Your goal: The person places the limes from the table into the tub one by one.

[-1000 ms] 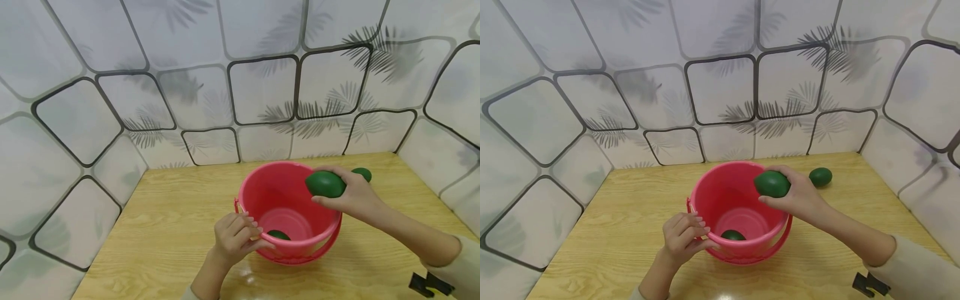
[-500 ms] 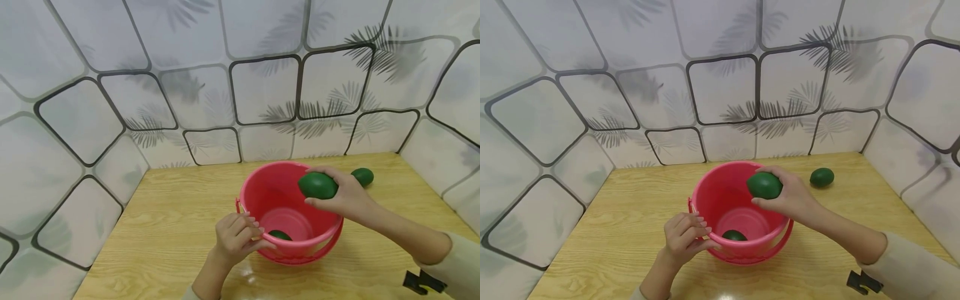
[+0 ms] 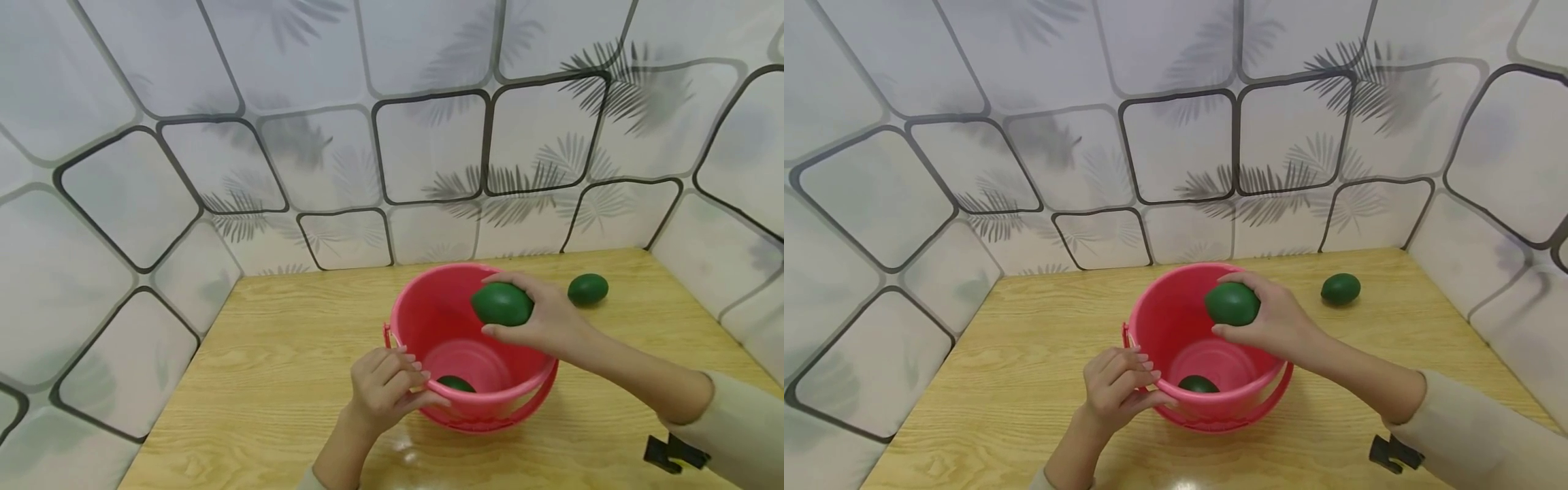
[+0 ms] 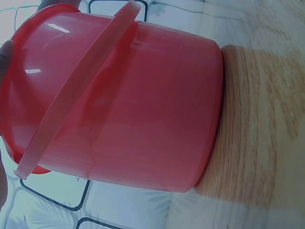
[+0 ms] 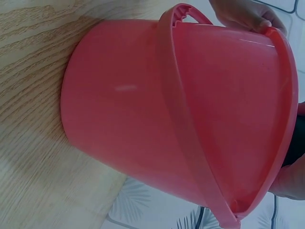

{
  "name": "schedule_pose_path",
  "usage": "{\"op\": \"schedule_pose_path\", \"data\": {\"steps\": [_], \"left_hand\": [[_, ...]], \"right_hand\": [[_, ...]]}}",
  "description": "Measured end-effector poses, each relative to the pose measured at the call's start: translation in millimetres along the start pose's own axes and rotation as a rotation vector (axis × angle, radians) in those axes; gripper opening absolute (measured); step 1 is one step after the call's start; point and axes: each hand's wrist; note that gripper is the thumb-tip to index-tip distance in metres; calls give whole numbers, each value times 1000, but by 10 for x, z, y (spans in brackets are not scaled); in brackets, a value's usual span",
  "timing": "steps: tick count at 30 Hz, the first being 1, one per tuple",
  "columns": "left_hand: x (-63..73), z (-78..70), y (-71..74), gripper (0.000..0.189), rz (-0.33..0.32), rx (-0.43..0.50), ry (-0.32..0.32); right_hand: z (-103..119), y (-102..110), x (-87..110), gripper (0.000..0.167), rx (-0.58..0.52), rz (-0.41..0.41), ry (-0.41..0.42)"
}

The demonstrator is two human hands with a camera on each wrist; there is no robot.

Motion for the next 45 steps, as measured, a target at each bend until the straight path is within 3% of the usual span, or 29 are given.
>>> {"op": "schedule_pose_path", "data": {"steps": [10, 33, 40, 45], "left_hand": [[-64, 17, 7, 42, 1, -5, -9], [2, -17, 11, 42, 23, 8, 23], [13, -18, 5, 41, 19, 14, 23], [13, -17, -1, 41, 15, 14, 20]], "right_hand": [[23, -84, -53, 55, 27, 10, 70], [-35, -256, -159, 51, 34, 69, 120], [-26, -257, -157, 67, 39, 138, 72], [-17, -237, -167, 73, 2, 124, 109]]}}
Point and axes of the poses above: each hand's wrist, its own x-axis away from the middle knuckle, its own y-axis out of the back of the hand, z = x × y, and after that the axes turned 8 degrees about -y, right-handed
